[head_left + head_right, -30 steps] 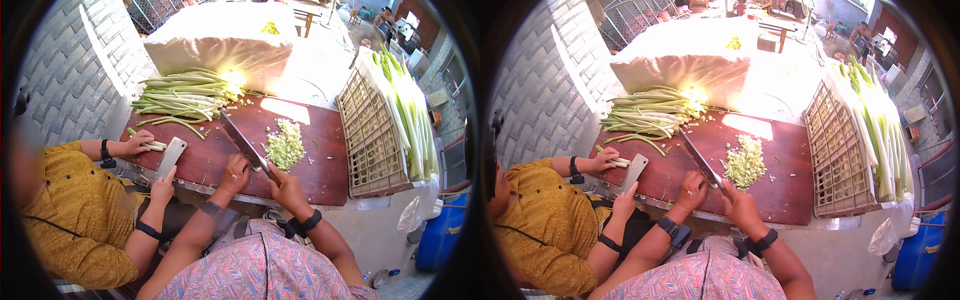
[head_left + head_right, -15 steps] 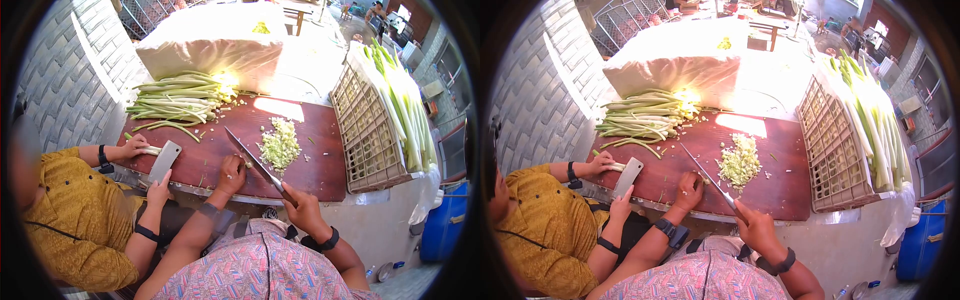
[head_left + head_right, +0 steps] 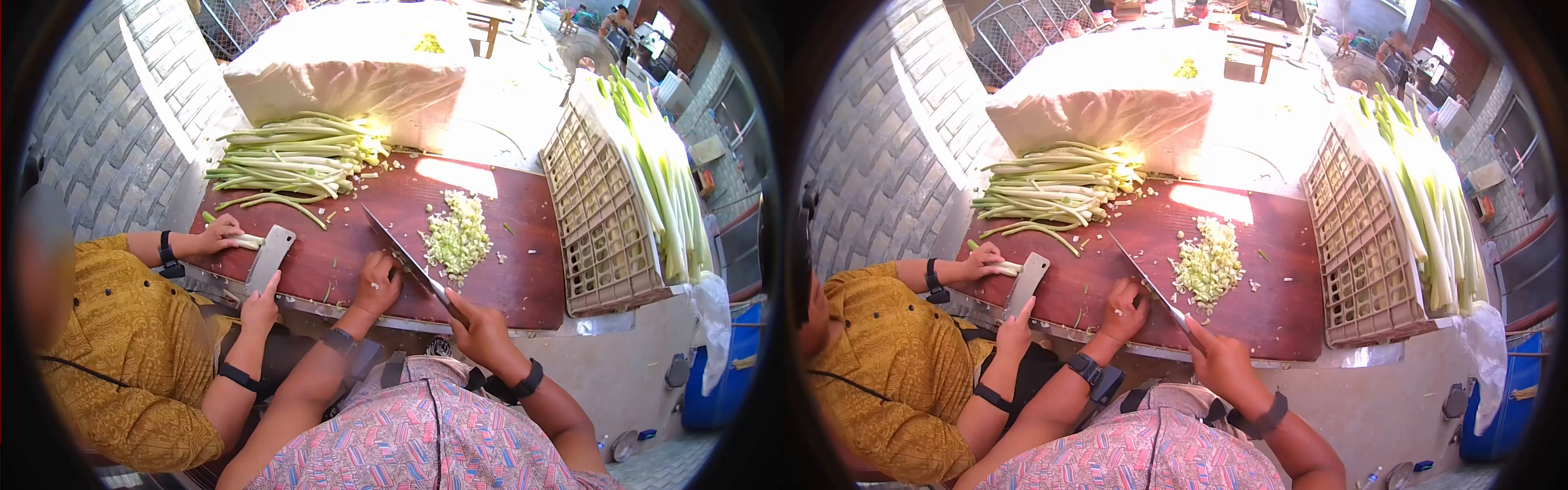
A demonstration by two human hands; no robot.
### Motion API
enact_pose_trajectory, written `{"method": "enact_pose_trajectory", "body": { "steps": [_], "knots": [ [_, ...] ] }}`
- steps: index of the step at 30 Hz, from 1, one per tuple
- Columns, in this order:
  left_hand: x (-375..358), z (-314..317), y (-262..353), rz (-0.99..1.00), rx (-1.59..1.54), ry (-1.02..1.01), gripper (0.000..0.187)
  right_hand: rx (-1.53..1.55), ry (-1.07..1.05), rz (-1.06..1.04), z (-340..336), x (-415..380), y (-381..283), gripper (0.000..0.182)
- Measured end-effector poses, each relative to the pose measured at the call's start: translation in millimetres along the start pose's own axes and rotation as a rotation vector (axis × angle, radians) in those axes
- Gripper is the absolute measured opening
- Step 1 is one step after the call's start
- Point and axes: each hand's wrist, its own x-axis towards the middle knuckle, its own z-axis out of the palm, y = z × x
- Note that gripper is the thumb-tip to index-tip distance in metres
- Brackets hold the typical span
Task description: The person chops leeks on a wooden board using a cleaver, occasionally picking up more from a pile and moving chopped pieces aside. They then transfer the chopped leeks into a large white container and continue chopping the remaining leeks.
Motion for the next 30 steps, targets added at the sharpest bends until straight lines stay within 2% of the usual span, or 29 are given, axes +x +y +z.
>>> {"method": "enact_pose_trajectory", "body": {
  "steps": [3,7,9,16,20,30],
  "knots": [
    [0,-1,1,-0.018,-0.022,-0.003,0.012,-0.148,-0.095,0.109,6,21,-12,0.047],
    [1,-3,1,-0.008,-0.004,-0.005,0.011,-0.114,-0.043,0.051,20,32,1,0.048],
    [1,-4,1,-0.016,-0.025,-0.021,0.011,0.054,0.061,0.04,18,30,9,0.049],
    [-2,-2,1,-0.064,-0.023,-0.044,0.01,-0.027,0.056,-0.005,-10,-6,7,0.05],
    [-3,2,0,-0.036,-0.035,0.022,0.01,-0.081,0.023,-0.037,-15,-15,0,0.05],
    [-1,2,-3,-0.026,-0.007,0.014,0.011,-0.177,-0.067,-0.011,-1,11,-10,0.048]
  ]
}}
